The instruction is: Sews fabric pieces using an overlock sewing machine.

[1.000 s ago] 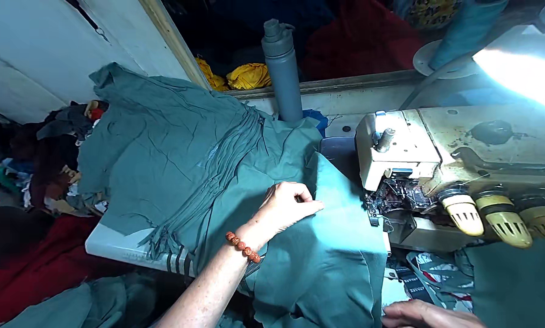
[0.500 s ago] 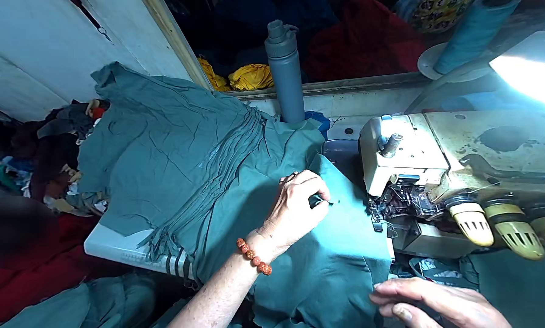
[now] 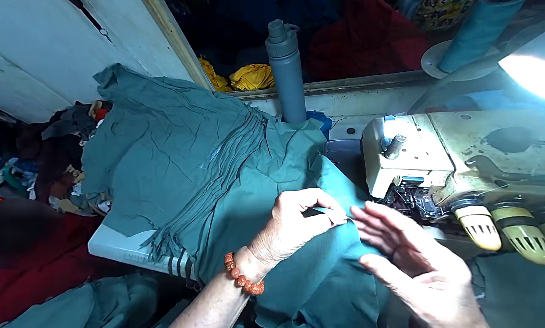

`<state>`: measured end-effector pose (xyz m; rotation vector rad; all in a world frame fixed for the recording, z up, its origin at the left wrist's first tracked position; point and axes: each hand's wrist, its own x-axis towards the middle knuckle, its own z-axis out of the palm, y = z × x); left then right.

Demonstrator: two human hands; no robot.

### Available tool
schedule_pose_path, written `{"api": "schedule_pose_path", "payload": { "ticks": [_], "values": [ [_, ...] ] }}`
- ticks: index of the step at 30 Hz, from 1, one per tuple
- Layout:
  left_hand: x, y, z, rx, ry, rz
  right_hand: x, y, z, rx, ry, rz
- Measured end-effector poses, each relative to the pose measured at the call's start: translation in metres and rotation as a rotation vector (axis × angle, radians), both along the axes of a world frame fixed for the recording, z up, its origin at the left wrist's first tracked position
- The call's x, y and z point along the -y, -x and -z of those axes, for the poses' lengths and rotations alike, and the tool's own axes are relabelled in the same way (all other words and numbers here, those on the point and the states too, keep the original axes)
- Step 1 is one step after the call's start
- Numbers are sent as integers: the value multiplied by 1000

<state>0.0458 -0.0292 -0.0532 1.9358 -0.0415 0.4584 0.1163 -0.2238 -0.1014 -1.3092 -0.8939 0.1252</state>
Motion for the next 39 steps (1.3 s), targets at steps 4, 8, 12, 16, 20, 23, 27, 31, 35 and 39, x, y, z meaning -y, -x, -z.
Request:
{"api": "schedule_pose_path", "payload": {
  "ticks": [4, 8, 12, 16, 20, 23, 27, 31, 35, 39],
  "values": [
    [2, -2, -8, 28, -55, 107, 9, 18, 0, -59, 81, -30],
    [6, -12, -13, 16, -202, 138, 23, 27, 10, -120, 149, -33],
    [15, -25, -11, 19, -353, 178, 33, 37, 23, -98, 176, 98],
    [25, -37, 3, 19, -415, 98, 35, 44, 51, -48, 160, 301],
    [30, -38, 10, -105, -448, 88, 37, 47, 64, -169, 100, 292],
    [30, -35, 10, -124, -471, 84, 41, 44, 65, -233, 68, 268],
    [32, -33, 11, -163, -536, 85, 48, 48, 67, -275, 104, 159],
    [37, -31, 9, -206, -589, 67, 50, 55, 67, -357, 74, 43],
    [44, -29, 9, -210, -620, 27, 52, 59, 60, -483, 39, 63],
    [52, -23, 17, -35, -786, -44, 57, 57, 57, -514, -6, 51]
  ]
}}
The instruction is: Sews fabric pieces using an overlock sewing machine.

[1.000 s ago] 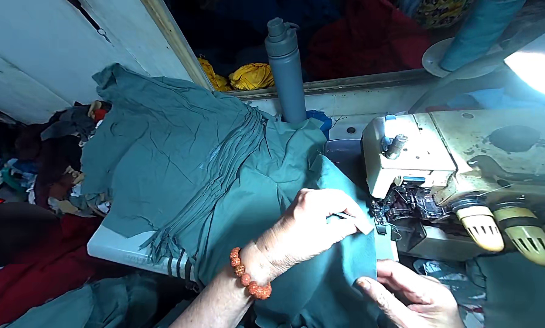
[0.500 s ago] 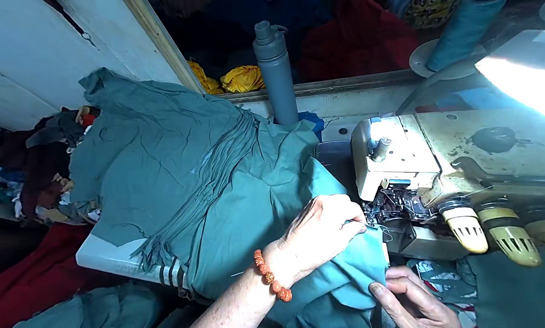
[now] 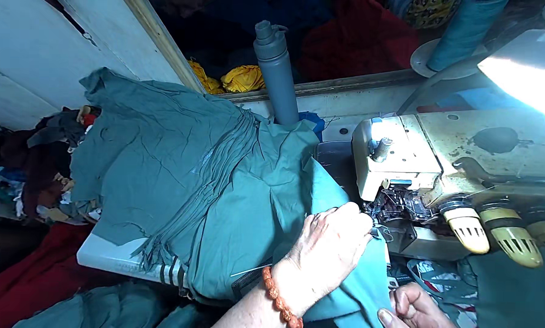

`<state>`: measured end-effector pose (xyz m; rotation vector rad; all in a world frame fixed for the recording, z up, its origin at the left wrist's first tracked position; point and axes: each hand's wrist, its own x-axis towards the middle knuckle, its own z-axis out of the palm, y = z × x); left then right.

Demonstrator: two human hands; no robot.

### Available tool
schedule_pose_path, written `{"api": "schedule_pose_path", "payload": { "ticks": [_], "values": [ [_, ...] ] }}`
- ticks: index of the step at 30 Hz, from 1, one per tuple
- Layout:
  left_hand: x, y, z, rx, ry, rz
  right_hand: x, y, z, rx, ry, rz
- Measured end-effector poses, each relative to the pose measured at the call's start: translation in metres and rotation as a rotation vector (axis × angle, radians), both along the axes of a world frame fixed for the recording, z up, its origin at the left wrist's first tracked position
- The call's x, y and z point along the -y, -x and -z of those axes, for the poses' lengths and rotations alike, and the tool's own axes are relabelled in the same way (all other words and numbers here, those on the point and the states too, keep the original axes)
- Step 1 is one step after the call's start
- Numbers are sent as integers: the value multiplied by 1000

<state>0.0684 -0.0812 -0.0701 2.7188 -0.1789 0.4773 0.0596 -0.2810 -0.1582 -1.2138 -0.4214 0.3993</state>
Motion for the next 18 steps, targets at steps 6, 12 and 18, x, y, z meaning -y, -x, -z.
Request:
{"api": "schedule_pose_path", "payload": {
  "ticks": [6, 12, 18],
  "values": [
    [7, 9, 11, 221, -250, 51, 3, -3, -4, -13, -55, -24],
    [-15, -6, 13, 213, -252, 4, -12, -22, -29, 20, 31, 57],
    [-37, -31, 7, 342, -164, -120, -26, -38, -40, 160, 145, 159]
  ]
}}
